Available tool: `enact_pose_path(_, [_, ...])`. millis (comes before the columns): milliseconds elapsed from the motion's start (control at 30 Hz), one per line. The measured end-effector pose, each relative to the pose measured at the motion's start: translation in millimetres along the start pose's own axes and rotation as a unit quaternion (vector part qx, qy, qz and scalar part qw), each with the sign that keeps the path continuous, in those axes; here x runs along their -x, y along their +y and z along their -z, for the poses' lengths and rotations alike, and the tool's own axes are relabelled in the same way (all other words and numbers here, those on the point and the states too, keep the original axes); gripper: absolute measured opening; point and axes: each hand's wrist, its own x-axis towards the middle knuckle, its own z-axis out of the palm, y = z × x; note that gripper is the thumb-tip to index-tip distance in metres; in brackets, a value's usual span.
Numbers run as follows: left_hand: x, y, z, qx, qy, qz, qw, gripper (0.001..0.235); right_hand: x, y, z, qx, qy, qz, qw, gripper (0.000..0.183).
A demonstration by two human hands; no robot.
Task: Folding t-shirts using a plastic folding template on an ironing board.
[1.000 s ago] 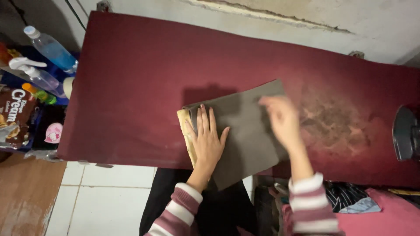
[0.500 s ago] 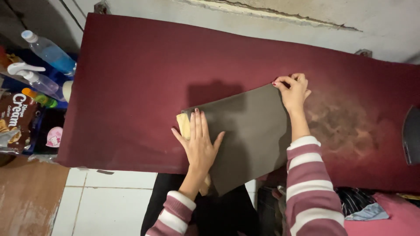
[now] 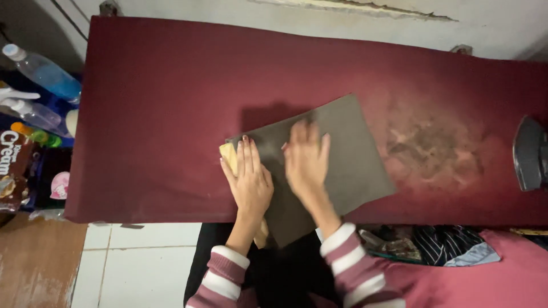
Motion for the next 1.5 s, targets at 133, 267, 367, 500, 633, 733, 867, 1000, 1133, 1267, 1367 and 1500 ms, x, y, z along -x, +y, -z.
enact_pose_path(133, [1, -5, 2, 0.016, -0.009, -0.005, 1.0, 0.064, 65, -24, -3, -0.149, 0.036, 0.105, 0.983, 0.054])
enact_pose_path(267, [0, -6, 2, 0.03, -0.009, -0.009, 0.999, 0.062, 78, 5, 17, -0.155, 0.014, 0.168, 0.973, 0.055])
enact_pose_path(367, [1, -7, 2, 0.013, -0.009, -0.013, 1.0, 0.061, 55, 58, 45, -0.051, -0.096, 0.037, 0.993, 0.057])
enact_pose_path(500, [2, -7, -2, 0.005, -0.016, -0.017, 1.0, 0.061, 83, 164, 15, 0.06, 0.03, 0.011, 0.998, 0.058])
enact_pose_path(633, [-1, -1, -3, -0.064, -0.027, -0.011, 0.998, 0.062, 115, 207, 34, -0.251, 0.025, -0.024, 0.967, 0.058])
enact_pose_path(733, [-6, 22, 14, -0.138, -0.07, -0.009, 0.988, 0.066, 133, 212, 32, -0.286, 0.048, -0.01, 0.957, 0.063])
enact_pose_path(867, [13, 55, 8, -0.023, -0.039, 0.008, 0.999, 0.069, 142, 212, 6, -0.305, 0.085, -0.045, 0.948, 0.055])
enact_pose_path(1000, [34, 55, 0, 0.042, -0.022, -0.046, 0.998, 0.074, 132, 201, 9, -0.25, 0.095, -0.04, 0.963, 0.058])
enact_pose_path(1133, [33, 46, -1, 0.032, -0.028, -0.057, 0.997, 0.078, 131, 205, 5, -0.064, 0.104, -0.05, 0.991, 0.075])
enact_pose_path(1267, [31, 37, 6, 0.036, -0.026, -0.045, 0.998, 0.08, 131, 205, -2, 0.004, 0.08, -0.081, 0.994, 0.079])
enact_pose_path(1367, [30, 30, 14, 0.021, -0.034, -0.045, 0.998, 0.078, 129, 190, 7, 0.005, 0.055, -0.084, 0.995, 0.082])
enact_pose_path(1500, [33, 17, 8, 0.014, -0.022, -0.052, 0.998, 0.069, 148, 151, -4, 0.0, 0.053, -0.041, 0.998, 0.078])
